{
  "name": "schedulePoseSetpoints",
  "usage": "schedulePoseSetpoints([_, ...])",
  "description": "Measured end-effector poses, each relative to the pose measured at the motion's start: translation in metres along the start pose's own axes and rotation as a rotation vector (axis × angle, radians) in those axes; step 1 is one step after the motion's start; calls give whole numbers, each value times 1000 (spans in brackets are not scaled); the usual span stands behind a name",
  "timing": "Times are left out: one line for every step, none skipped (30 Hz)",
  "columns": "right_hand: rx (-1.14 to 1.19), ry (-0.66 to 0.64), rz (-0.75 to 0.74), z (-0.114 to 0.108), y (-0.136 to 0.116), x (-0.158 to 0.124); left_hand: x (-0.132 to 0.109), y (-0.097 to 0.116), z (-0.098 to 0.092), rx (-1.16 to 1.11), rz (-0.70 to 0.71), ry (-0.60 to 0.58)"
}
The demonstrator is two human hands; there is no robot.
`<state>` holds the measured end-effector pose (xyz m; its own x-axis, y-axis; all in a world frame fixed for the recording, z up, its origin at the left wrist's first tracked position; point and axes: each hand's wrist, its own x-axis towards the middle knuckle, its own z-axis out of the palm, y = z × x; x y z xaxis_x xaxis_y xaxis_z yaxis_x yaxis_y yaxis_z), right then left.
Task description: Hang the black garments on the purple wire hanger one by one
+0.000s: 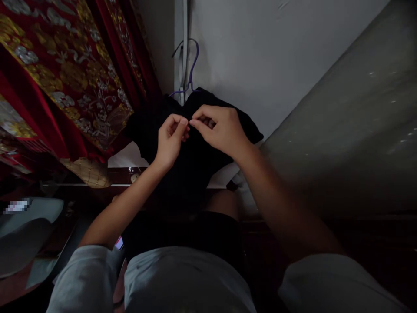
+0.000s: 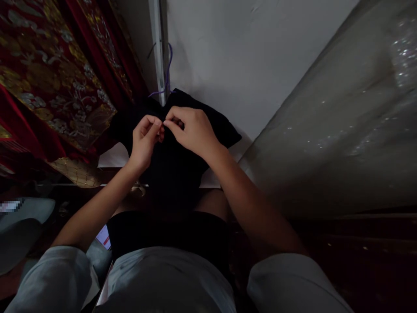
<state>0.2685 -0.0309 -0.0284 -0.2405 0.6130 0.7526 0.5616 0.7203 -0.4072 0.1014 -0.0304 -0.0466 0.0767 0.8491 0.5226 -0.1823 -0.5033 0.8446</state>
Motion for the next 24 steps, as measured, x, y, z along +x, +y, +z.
schedulePoseSetpoints([-12,5,-29,1,-1,2,2,-2,-3,28,33,-19])
schedulePoseSetpoints([-19,20,-53,3,-2,3,5,-6,-7,59,56,-38])
schedulePoseSetpoints([-19,42,-70,5,-3,4,7,-11,-10,92,70,-53])
schedulePoseSetpoints([-8,68,-81,8,-4,5,8,-17,-13,132,71,-63])
schedulePoseSetpoints([15,97,-85,10,-6,7,8,-25,-16,182,59,-73])
schedulePoseSetpoints([49,131,-83,11,-8,9,6,-33,-18,242,30,-92])
schedulePoseSetpoints([91,175,-74,11,-10,12,2,-41,-21,312,-17,-117])
schedulePoseSetpoints([135,227,-59,10,-13,16,-4,-49,-23,386,-76,-150])
schedulePoseSetpoints([178,288,-39,8,-15,20,-11,-56,-25,461,-138,-191])
schedulePoseSetpoints([215,348,-19,4,-16,23,-19,-62,-27,529,-190,-237])
schedulePoseSetpoints([249,408,-3,-1,-15,26,-26,-67,-28,584,-226,-279])
schedulePoseSetpoints([286,473,7,-7,-13,27,-31,-70,-29,617,-242,-314])
schedulePoseSetpoints([335,535,17,-13,-11,26,-33,-72,-30,624,-237,-335])
schedulePoseSetpoints([395,589,32,-20,-7,22,-32,-72,-29,605,-216,-331])
schedulePoseSetpoints([465,631,56,-28,-3,17,-28,-71,-27,560,-189,-290])
schedulePoseSetpoints([539,659,87,-35,0,10,-19,-69,-25,491,-164,-215])
schedulePoseSetpoints([606,664,127,-44,2,1,-8,-66,-23,410,-142,-121])
schedulePoseSetpoints([663,638,178,-52,3,-9,6,-62,-21,332,-120,-21])
schedulePoseSetpoints([714,598,232,-59,2,-20,21,-58,-20,269,-98,65])
schedulePoseSetpoints([770,563,283,-65,0,-31,36,-53,-21,236,-61,128])
schedulePoseSetpoints([832,540,333,-70,-3,-42,49,-49,-23,241,-3,170])
schedulePoseSetpoints([895,542,378,-73,-7,-53,61,-46,-27,282,68,194])
schedulePoseSetpoints([950,571,420,-74,-10,-65,70,-45,-32,353,139,200])
schedulePoseSetpoints([995,628,458,-72,-14,-77,76,-44,-38,441,197,193])
